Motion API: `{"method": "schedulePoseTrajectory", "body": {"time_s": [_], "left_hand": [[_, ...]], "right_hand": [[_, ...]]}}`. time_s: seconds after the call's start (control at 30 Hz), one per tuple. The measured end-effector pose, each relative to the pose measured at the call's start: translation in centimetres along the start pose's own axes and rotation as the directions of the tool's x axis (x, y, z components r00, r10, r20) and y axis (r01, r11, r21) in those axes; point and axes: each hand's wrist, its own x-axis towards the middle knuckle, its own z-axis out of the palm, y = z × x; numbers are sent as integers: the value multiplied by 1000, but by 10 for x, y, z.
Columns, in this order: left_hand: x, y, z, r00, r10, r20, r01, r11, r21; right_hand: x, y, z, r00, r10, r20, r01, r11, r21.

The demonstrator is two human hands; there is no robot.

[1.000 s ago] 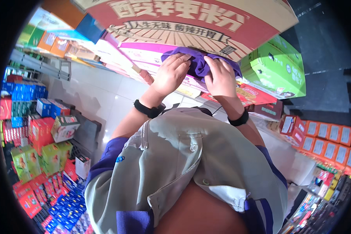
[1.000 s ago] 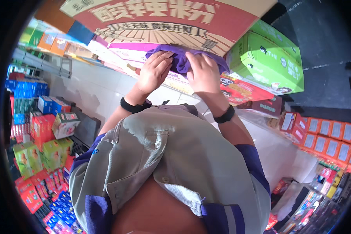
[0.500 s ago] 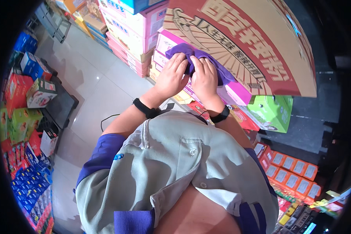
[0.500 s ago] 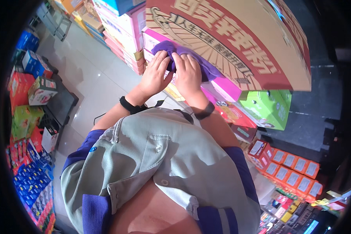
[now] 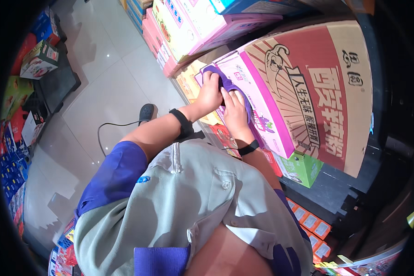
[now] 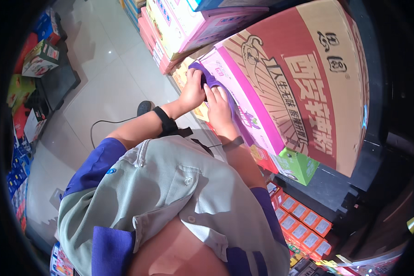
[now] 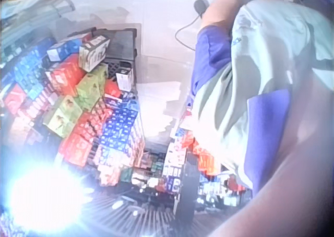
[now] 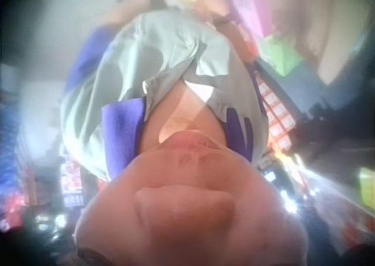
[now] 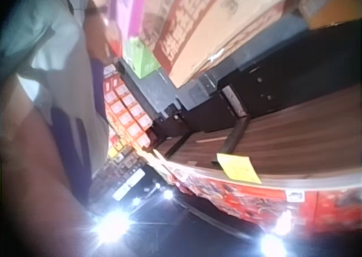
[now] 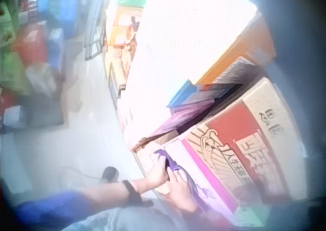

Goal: Using a purple cloth to wipe down various product boxes on store shelves.

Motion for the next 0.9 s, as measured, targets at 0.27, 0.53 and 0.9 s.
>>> {"method": "schedulePoseTrajectory", "body": {"time_s": [0.27,0.53,0.9], "left_hand": [[62,14,-54,932,342,-121,-348,937,-28],[79,15,-66,940,18,341,145,883,-446],[129,25,-73,872,155,464,298,585,-754]], "right_hand": [[71,-28,-27,978,-128,-162,118,990,-74],[55,-22,-15,994,-75,-84,71,996,-46],[78,-47,-13,979,25,-201,-51,991,-125]]}}
